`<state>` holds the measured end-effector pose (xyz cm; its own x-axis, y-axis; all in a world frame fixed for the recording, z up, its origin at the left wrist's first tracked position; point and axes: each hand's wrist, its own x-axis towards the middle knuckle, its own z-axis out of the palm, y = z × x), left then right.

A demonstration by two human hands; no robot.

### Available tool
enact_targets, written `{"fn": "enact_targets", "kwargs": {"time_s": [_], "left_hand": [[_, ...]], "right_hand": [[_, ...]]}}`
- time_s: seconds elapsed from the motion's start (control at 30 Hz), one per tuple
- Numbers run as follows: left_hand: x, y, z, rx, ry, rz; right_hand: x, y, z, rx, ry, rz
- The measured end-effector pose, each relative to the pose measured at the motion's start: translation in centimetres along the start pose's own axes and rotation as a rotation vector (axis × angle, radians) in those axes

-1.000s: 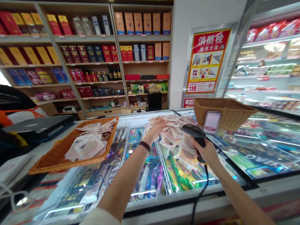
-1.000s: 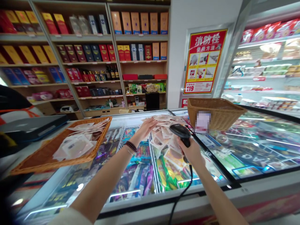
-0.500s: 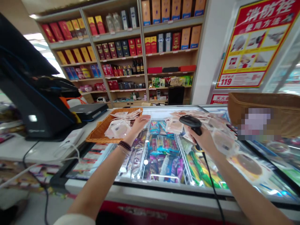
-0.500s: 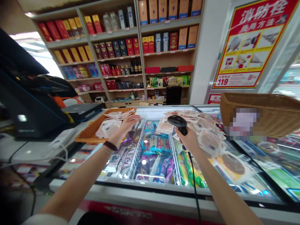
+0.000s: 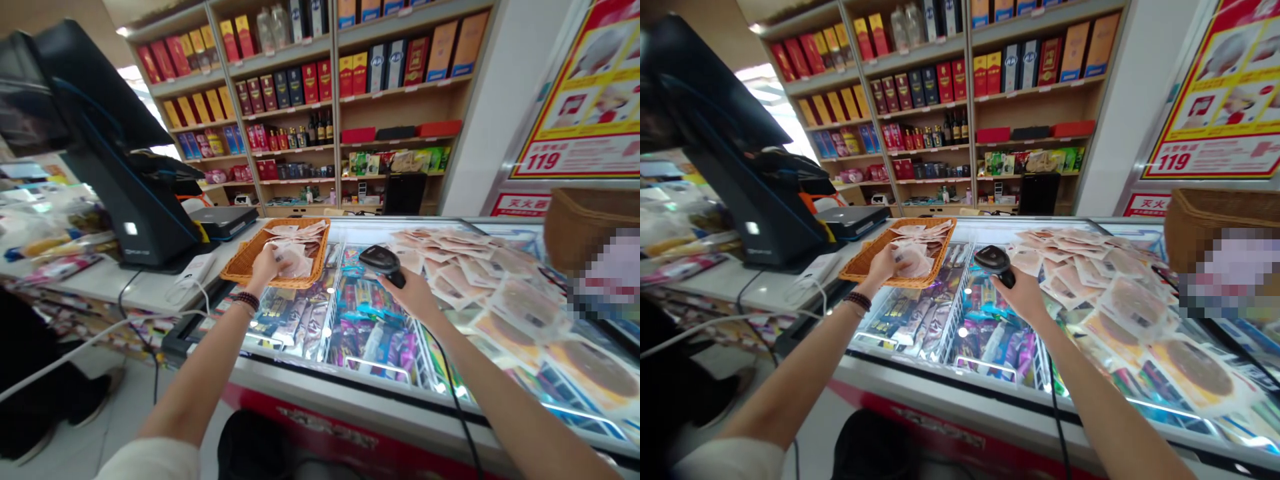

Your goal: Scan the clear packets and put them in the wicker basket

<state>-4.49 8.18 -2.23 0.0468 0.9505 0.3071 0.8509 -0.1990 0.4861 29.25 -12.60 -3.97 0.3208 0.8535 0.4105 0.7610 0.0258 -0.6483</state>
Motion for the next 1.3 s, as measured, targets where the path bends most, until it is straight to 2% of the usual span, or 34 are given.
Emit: {"fn": "enact_targets", "kwargs": {"time_s": [0.13,0.27,0.33,0.43,0.53,0.63,0.73,0.87,0.97,1.03,1.13,1.3], "left_hand": [[-0.4,0.5,0.1,-0.040,0.008,0.062],[-0.1,0.9,-0.2,-0.332,-0.035,-0.016],[0.0,1.6,-0.4,-0.440,-0.025,0.005],[-0.3,3.9,-0.4,-0.543,0.057,0.140],[-1.4,7.3,0.4,-0.648,0.115,0.288],[-3.2,10.7,2.5,-0.743,0.086,0.371],[-4.8,13.1,6.0,-0.737,0.026,0.346],[-6.0,14.5,11.5,-0.819,-0.054,0.203],[-6.3,14.8,14.6,-0.948,-0.145,0.064],[-6.4,14.6,15.7,-1.058,-0.235,0.046],[-6.7,14.0,16.1,-1.190,-0.328,0.073],[-7.3,13.6,15.7,-1.235,-0.308,0.119]], "right_hand": [[-0.4,-0.5,0.3,-0.087,-0.048,-0.069],[-0.5,-0.6,0.5,-0.102,-0.076,-0.081],[-0.4,-0.4,0.5,-0.079,-0.070,-0.065],[-0.2,0.0,0.4,-0.031,-0.029,-0.037],[0.0,0.7,0.1,0.056,0.006,0.024],[0.3,1.5,-0.3,0.177,0.042,0.097],[0.5,2.5,-0.7,0.320,0.098,0.167],[0.6,3.5,-1.5,0.503,0.148,0.231],[0.2,3.6,-1.9,0.527,0.146,0.232],[-0.3,3.2,-2.0,0.461,0.096,0.212],[-1.0,2.1,-1.8,0.278,0.015,0.163],[-1.6,0.2,-1.9,0.090,-0.075,0.074]]}}
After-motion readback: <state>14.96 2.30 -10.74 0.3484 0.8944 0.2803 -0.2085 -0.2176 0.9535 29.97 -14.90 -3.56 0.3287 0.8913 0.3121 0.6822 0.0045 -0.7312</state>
